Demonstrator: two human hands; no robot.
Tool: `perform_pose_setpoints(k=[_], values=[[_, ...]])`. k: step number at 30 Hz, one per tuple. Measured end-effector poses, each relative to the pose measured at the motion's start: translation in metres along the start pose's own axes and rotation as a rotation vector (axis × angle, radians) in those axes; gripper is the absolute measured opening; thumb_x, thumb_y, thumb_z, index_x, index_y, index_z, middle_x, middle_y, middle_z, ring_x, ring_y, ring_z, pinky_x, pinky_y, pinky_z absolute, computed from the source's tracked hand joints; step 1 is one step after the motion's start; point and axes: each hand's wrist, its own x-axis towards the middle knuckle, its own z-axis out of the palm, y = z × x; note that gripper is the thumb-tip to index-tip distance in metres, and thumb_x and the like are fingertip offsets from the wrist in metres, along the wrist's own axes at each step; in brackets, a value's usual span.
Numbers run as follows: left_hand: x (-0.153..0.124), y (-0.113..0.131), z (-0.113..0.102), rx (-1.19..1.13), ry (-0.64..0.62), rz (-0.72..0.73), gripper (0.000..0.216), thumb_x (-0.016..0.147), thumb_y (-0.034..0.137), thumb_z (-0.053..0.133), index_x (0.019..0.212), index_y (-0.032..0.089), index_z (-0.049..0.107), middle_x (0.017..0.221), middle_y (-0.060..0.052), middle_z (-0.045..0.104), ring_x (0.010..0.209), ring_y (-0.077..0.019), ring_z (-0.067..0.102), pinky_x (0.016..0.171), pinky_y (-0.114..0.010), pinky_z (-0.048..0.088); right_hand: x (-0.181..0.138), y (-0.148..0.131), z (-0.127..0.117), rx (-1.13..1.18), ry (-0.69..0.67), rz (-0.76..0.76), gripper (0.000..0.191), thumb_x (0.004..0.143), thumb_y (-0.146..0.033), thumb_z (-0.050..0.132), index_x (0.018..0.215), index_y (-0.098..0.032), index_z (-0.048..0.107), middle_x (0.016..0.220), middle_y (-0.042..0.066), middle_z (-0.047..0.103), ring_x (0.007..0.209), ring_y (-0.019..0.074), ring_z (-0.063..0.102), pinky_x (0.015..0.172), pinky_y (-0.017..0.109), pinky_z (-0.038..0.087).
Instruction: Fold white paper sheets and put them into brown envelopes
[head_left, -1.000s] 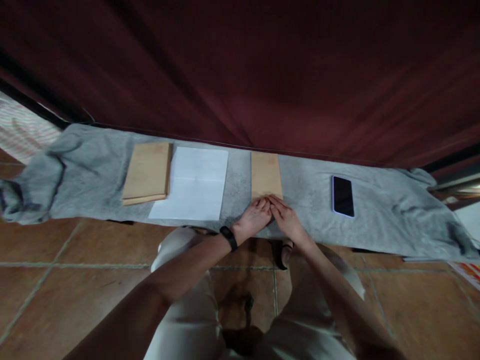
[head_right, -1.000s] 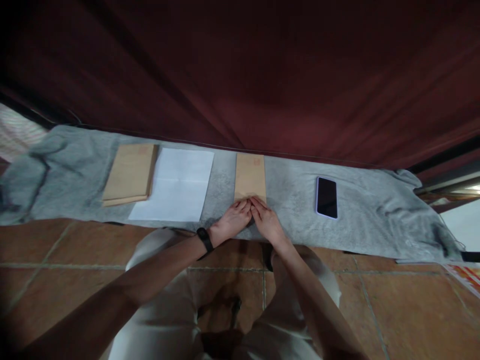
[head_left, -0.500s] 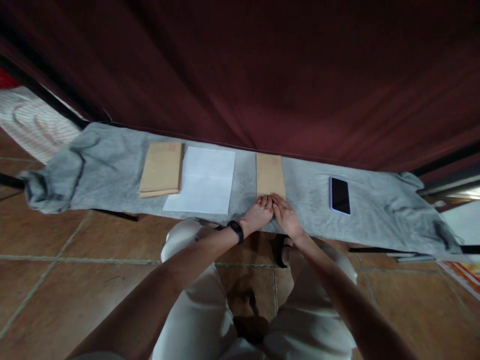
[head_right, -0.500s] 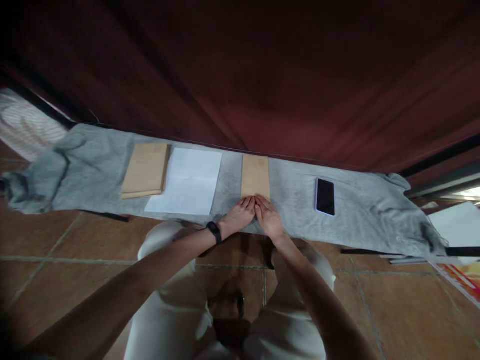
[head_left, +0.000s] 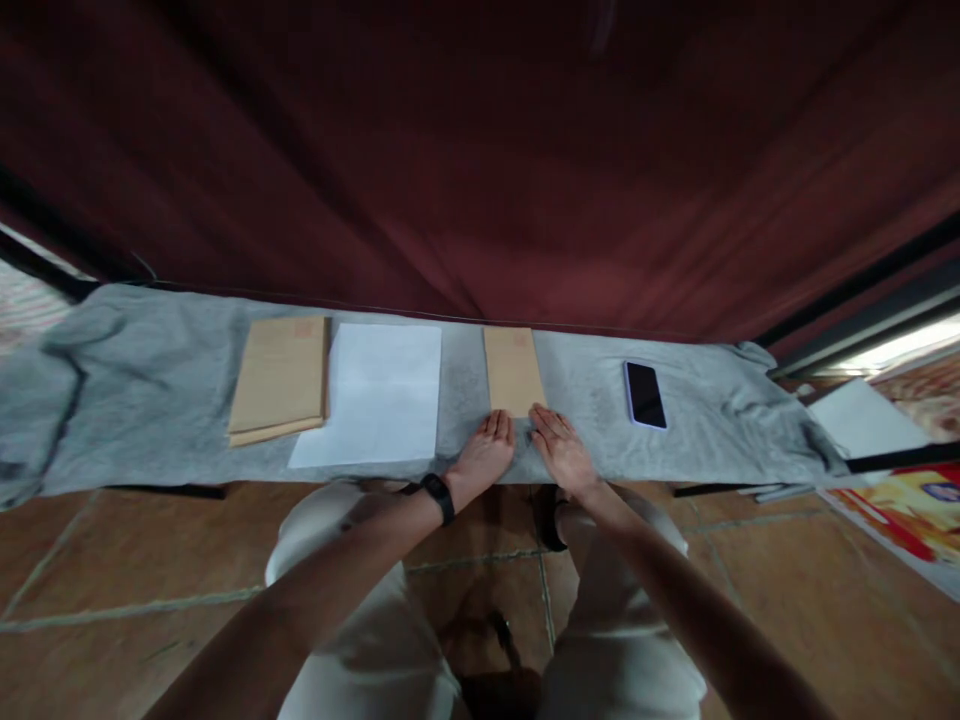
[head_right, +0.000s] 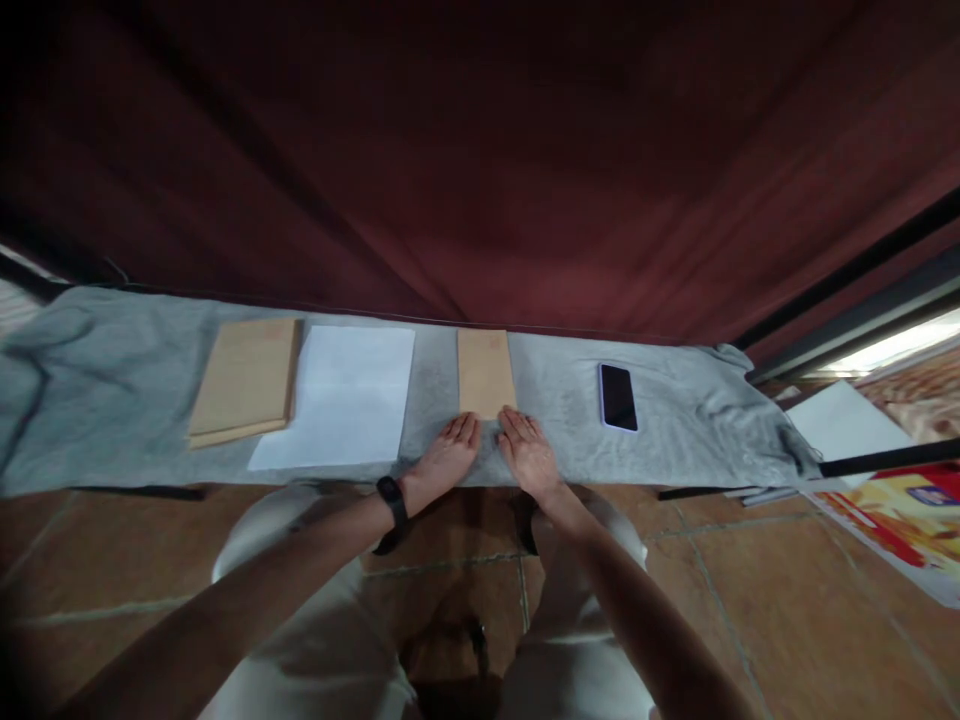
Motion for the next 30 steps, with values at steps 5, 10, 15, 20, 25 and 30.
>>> perform_pose_setpoints(k=[5,10,15,20,25,30], values=[[0.000,-0.002,0.002,-0.028,-0.016,-0.029,0.048,0.092,0.001,0.041,0.138,0.001,0.055,0.143,-0.027,0.057,0.137,-0.0301,0.054,0.111,-0.043,0.046,0.005,-0.017,0.002,-0.020,0.032,0.056,0.051,0.109,-0.036,0.028,0.151,-0.014,0.048,0.157,0.011,0.046,0.148,0.0230,0.040,0.126,0.050,0.026],[0.004,0.007,-0.002,-0.038,-0.013,-0.120,0.048,0.094,0.005,0.040,0.141,-0.002,0.053,0.146,-0.029,0.053,0.139,-0.0317,0.051,0.113,-0.045,0.043,0.013,-0.028,0.009,0.038,-0.032,-0.058,0.053,0.109,-0.034,0.024,0.155,-0.015,0.041,0.161,0.009,0.041,0.150,0.0194,0.036,0.126,0.044,0.027],[0.003,0.009,-0.003,-0.012,-0.032,-0.129,0.047,0.096,0.010,0.042,0.140,0.001,0.056,0.146,-0.027,0.054,0.140,-0.0324,0.050,0.112,-0.047,0.044,0.011,-0.015,0.011,-0.001,-0.021,-0.053,0.055,0.108,-0.041,0.031,0.158,-0.018,0.035,0.163,0.008,0.037,0.151,0.0206,0.034,0.126,0.046,0.027],[0.004,0.008,-0.004,0.106,-0.024,-0.144,0.045,0.098,0.016,0.044,0.137,0.001,0.058,0.145,-0.024,0.057,0.136,-0.0315,0.054,0.107,-0.044,0.047,0.006,0.000,0.011,-0.064,0.057,0.055,0.056,0.108,-0.040,0.033,0.160,-0.017,0.031,0.162,0.010,0.039,0.151,0.0232,0.035,0.126,0.048,0.026],[0.006,0.012,-0.002,0.197,-0.039,-0.141,0.044,0.095,0.011,0.045,0.134,0.000,0.061,0.142,-0.025,0.059,0.134,-0.0319,0.056,0.109,-0.044,0.046,0.011,-0.016,0.016,-0.048,0.052,-0.028,0.054,0.107,-0.033,0.036,0.159,-0.017,0.033,0.161,0.009,0.039,0.151,0.0227,0.034,0.127,0.047,0.024],[0.006,0.010,-0.006,0.139,-0.058,-0.136,0.047,0.091,0.006,0.045,0.135,0.000,0.060,0.142,-0.025,0.059,0.134,-0.0317,0.057,0.108,-0.044,0.047,0.014,-0.023,0.015,-0.015,0.022,-0.068,0.052,0.106,-0.030,0.037,0.157,-0.017,0.038,0.160,0.008,0.042,0.149,0.0218,0.038,0.127,0.046,0.026]])
